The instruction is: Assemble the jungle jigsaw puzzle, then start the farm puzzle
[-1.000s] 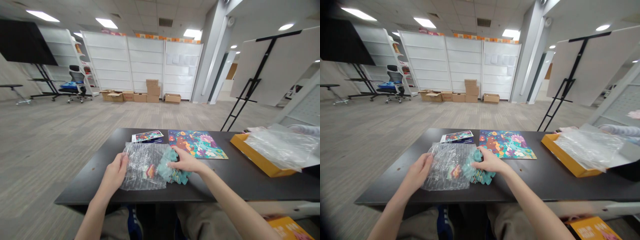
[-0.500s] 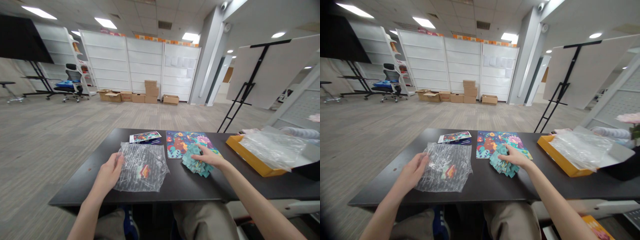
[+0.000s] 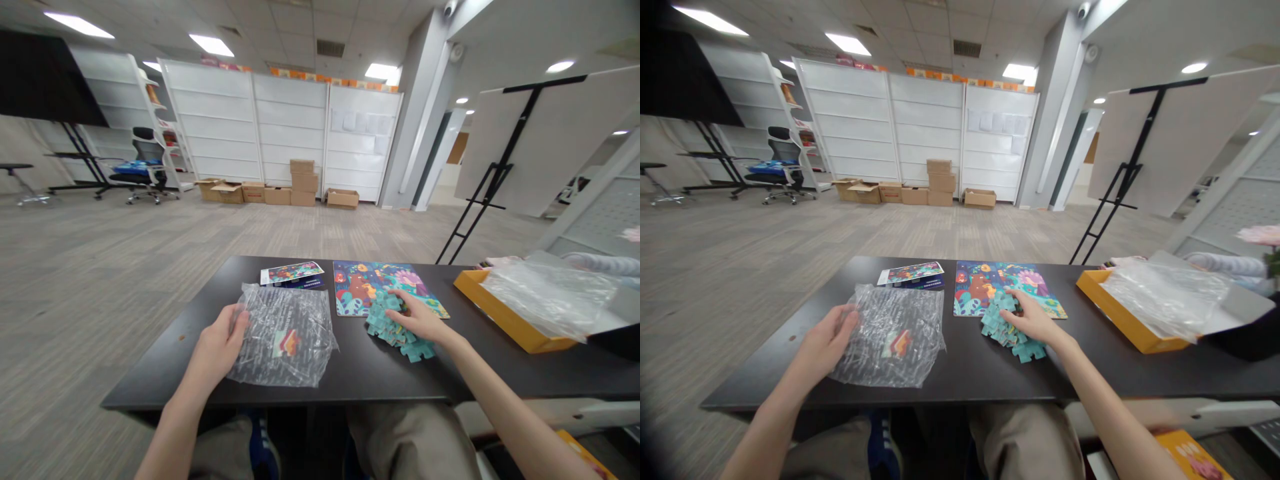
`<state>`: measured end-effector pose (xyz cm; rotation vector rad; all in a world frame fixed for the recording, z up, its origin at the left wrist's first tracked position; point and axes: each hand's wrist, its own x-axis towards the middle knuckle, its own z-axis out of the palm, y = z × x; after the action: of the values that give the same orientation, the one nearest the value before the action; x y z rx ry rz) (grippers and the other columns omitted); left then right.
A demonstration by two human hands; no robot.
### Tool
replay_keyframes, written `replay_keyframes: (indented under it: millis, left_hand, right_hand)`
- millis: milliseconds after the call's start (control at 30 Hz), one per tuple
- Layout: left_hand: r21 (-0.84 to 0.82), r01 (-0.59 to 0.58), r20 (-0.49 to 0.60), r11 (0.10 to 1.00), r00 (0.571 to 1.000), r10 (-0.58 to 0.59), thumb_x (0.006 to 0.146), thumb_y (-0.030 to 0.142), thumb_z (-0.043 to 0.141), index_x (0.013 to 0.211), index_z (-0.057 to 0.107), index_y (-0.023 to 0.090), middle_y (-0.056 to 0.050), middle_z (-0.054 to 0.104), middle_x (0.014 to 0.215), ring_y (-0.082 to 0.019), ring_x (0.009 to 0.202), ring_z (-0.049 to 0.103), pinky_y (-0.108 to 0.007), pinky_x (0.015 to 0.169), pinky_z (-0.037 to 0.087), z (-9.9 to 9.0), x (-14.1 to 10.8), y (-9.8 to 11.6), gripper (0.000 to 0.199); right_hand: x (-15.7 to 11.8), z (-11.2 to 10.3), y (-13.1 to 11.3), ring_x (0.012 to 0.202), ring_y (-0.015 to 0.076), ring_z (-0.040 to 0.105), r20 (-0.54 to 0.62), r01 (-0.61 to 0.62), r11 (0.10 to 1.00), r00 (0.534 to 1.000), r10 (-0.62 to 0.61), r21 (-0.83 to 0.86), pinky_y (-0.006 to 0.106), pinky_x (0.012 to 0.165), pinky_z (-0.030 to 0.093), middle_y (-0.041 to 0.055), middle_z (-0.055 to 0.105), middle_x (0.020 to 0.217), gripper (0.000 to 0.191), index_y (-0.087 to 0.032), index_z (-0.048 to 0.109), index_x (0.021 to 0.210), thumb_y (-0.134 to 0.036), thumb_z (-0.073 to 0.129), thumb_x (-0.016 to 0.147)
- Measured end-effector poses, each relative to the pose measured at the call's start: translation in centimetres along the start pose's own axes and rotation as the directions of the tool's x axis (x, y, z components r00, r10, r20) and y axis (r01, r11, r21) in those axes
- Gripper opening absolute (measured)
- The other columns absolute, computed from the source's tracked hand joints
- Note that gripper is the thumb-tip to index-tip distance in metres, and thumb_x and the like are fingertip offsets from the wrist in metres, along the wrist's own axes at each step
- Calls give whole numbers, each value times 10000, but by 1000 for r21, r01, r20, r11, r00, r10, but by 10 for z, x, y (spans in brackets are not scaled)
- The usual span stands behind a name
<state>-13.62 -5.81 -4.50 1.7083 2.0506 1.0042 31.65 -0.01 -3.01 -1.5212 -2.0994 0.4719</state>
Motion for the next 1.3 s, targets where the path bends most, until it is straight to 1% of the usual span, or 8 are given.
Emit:
replay_keyframes:
  millis: [133,667,800,900,1000,1133,1233,1300]
  left_hand:
    - [-7,9,1,1000,1000,-9,922,556,403,1177,598,222,-53,774,872,-266,833,736,-329,766,527,0,0,0,463]
    - [19,13,-9,1000,1000,-13,904,550,401,1167,612,202,-58,760,833,-265,791,731,-328,734,529,1,-1,8,485]
    - [26,13,0,1000,1000,-13,909,550,394,1153,611,202,-56,755,822,-265,782,728,-326,723,526,1,-1,8,477]
    - [11,-8,3,1000,1000,8,925,537,380,1152,600,219,-52,763,864,-266,834,735,-320,745,531,3,-1,6,449]
    - [-23,-30,9,999,999,31,941,522,369,1171,577,236,-46,768,916,-259,867,741,-314,772,540,4,-1,5,422]
    - [-49,-32,12,998,999,33,952,529,334,1194,549,232,-53,758,908,-264,834,732,-340,802,545,4,-1,4,439]
    - [-58,-39,40,998,998,41,955,549,310,1209,537,223,-57,747,903,-265,805,722,-346,774,544,2,-2,5,471]
    - [-63,-46,64,997,997,50,955,563,306,1218,532,215,-53,738,892,-256,770,714,-338,745,540,0,-4,5,491]
  right_hand:
    - [-2,6,4,1291,335,574,-33,16,1000,999,-17,-18,484,1004,512,175,599,1397,622,-180,503,1414,-520,553,896]
    - [-2,1,5,1304,315,554,-92,120,990,988,-126,-71,516,1135,407,135,606,1370,529,-240,588,1355,-554,538,932]
    - [-5,-5,-12,1290,337,539,-204,193,971,954,-218,-139,537,1119,409,153,605,1336,446,-226,635,1271,-505,567,929]
    - [-13,-6,-45,1117,310,608,-274,276,942,907,-321,-188,515,1022,471,137,666,1138,281,-240,703,1098,-414,518,975]
    - [-25,5,-87,888,255,616,-55,450,875,883,-465,-180,436,844,520,105,682,926,250,-237,725,949,-318,493,998]
    - [-29,34,-129,875,240,594,289,580,797,802,-522,-169,388,807,517,105,671,964,272,-215,696,1176,-230,499,990]
    - [-16,60,-142,1025,226,599,302,640,767,741,-599,-50,367,917,500,120,653,1178,393,-217,596,1351,-147,450,993]
    - [-4,77,-147,1074,212,603,279,667,744,708,-648,37,357,965,483,117,643,1236,355,-208,610,1314,-151,452,1001]
